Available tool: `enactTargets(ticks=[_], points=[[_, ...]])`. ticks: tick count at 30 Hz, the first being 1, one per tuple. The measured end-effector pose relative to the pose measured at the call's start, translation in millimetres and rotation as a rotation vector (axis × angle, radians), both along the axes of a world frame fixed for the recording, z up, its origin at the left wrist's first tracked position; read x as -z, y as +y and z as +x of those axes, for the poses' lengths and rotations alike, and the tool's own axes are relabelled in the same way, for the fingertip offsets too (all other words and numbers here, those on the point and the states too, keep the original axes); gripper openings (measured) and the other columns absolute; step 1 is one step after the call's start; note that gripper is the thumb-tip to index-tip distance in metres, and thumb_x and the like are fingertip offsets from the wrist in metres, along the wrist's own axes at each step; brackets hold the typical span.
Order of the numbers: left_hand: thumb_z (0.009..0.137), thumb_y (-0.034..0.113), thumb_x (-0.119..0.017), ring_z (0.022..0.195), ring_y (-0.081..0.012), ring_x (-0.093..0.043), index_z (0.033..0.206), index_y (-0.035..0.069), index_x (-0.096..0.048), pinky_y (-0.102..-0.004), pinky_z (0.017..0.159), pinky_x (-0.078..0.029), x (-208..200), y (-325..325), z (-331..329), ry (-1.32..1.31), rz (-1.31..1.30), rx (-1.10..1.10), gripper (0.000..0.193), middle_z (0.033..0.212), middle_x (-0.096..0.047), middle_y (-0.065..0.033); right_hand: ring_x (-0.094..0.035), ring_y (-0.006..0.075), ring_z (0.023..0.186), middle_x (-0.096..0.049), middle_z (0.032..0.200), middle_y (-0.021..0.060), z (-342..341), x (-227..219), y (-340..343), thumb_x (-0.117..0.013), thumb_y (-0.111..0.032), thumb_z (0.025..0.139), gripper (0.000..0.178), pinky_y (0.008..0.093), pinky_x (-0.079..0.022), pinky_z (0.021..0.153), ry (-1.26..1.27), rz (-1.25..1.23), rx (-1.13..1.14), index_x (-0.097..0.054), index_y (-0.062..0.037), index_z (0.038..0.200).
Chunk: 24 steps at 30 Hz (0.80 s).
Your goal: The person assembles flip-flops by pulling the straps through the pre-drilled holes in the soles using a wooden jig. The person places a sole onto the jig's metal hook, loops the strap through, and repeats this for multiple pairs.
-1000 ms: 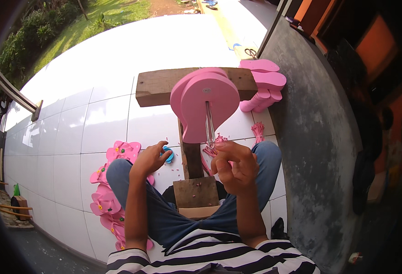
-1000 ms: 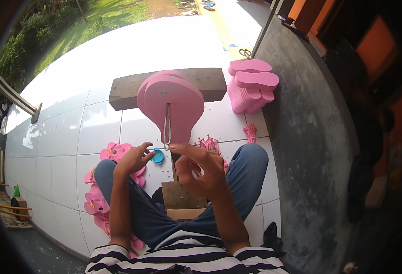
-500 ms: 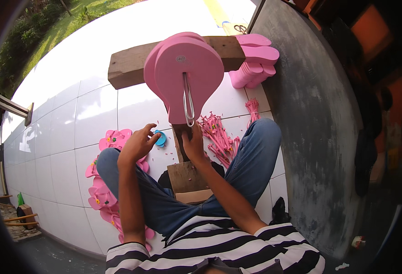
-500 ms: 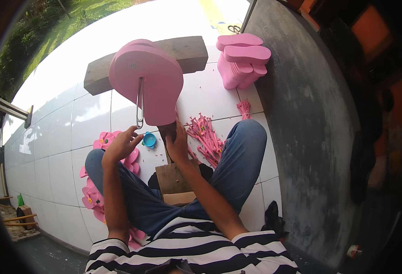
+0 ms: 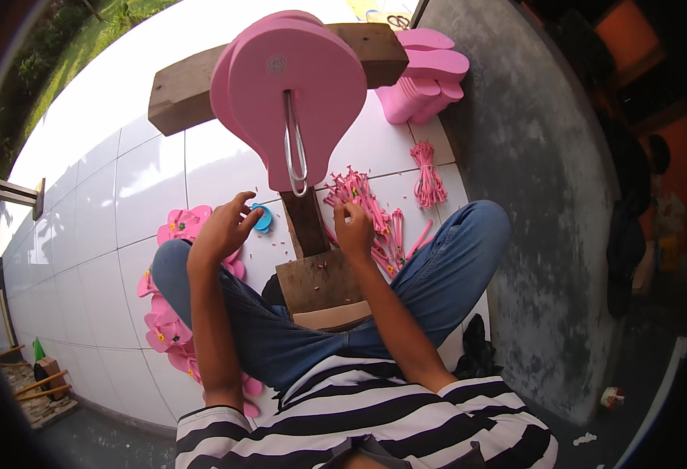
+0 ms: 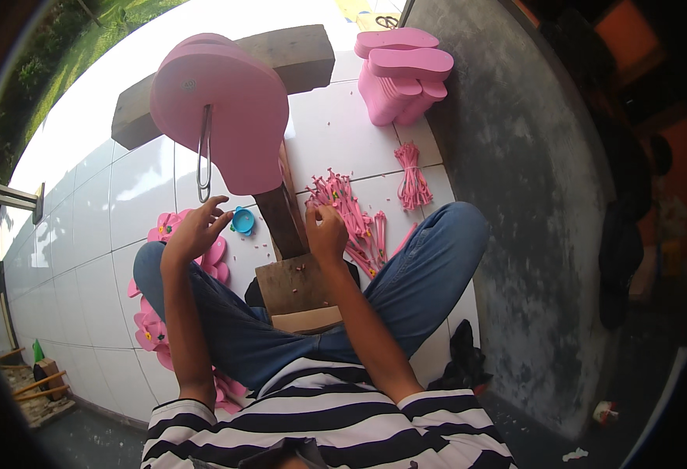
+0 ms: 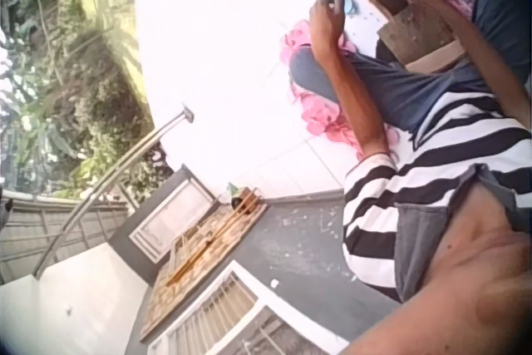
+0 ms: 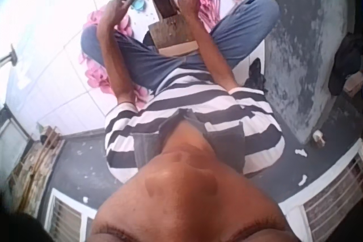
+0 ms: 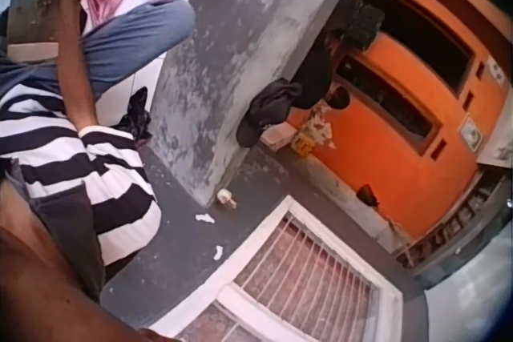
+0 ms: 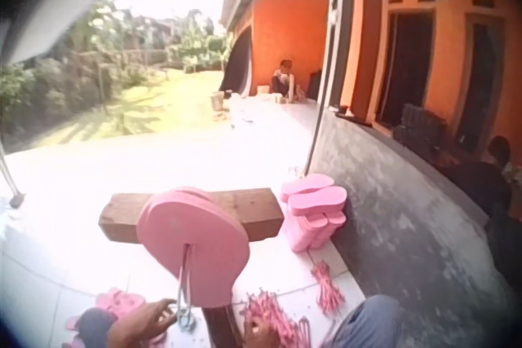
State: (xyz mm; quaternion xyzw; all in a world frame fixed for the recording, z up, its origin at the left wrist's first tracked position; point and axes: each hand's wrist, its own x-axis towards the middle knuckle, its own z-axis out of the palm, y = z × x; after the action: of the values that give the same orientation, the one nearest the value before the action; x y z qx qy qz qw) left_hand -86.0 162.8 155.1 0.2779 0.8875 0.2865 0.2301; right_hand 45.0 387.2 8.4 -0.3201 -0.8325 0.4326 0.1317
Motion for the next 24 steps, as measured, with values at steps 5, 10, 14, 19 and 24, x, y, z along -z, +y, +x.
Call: enactTargets(ticks=[5, 10, 14, 19, 24], points=[[0.099, 0.033, -0.058, 0.093, -0.0374, -0.07, 0.131, 0.0, -0.053, -0.0421, 0.083, -0.054, -6, 13, 3, -0.017, -0.023, 0.036, 0.047, 0.105, -0.07, -0.0239, -0.067, 0.0352, 0.087, -0.07, 0.09, 0.0132, 17, 79, 54, -0.063, -0.03, 0.087, 0.024, 0.0475, -0.053, 0.077, -0.301, 0.201, 0.262, -0.067, -0.006, 0.086], [0.099, 0.034, -0.057, 0.093, -0.0374, -0.069, 0.132, 0.0, -0.053, -0.0422, 0.083, -0.054, -10, 6, 3, 0.006, 0.011, 0.02, 0.048, 0.105, -0.07, -0.0236, -0.068, 0.0343, 0.101, -0.071, 0.109, 0.014, -1, 95, 28, -0.07, -0.033, 0.083, 0.028, 0.0457, -0.054, 0.083, -0.544, 0.117, -0.263, -0.074, -0.0169, 0.106], [0.098, 0.032, -0.057, 0.094, -0.0368, -0.07, 0.131, 0.0, -0.053, -0.0418, 0.083, -0.053, -9, 8, 1, -0.026, 0.003, 0.029, 0.047, 0.106, -0.07, -0.0243, -0.068, 0.0322, 0.105, -0.07, 0.115, 0.0126, -14, 125, 29, -0.073, -0.037, 0.081, 0.031, 0.0448, -0.054, 0.087, -0.806, 0.228, -0.338, -0.075, -0.0194, 0.106], [0.097, 0.033, -0.058, 0.094, -0.0373, -0.07, 0.13, 0.0, -0.054, -0.0423, 0.083, -0.053, -2, -4, 0, -0.012, -0.023, -0.018, 0.047, 0.104, -0.071, -0.0243, -0.068, 0.0335, 0.105, -0.072, 0.108, 0.0154, -18, 108, 41, -0.066, -0.028, 0.081, 0.023, 0.0446, -0.054, 0.086, -0.747, 0.105, -0.185, -0.077, -0.0131, 0.095], [0.099, 0.035, -0.056, 0.089, -0.0333, -0.071, 0.117, 0.0, -0.061, -0.0402, 0.079, -0.053, 3, 10, 5, -0.086, -0.092, 0.063, 0.04, 0.096, -0.072, -0.0222, -0.07, 0.0306, 0.083, -0.074, 0.09, 0.0138, -22, 65, 86, -0.058, -0.027, 0.084, 0.025, 0.0413, -0.055, 0.075, -0.527, 0.018, -0.1, -0.075, -0.0087, 0.086]])
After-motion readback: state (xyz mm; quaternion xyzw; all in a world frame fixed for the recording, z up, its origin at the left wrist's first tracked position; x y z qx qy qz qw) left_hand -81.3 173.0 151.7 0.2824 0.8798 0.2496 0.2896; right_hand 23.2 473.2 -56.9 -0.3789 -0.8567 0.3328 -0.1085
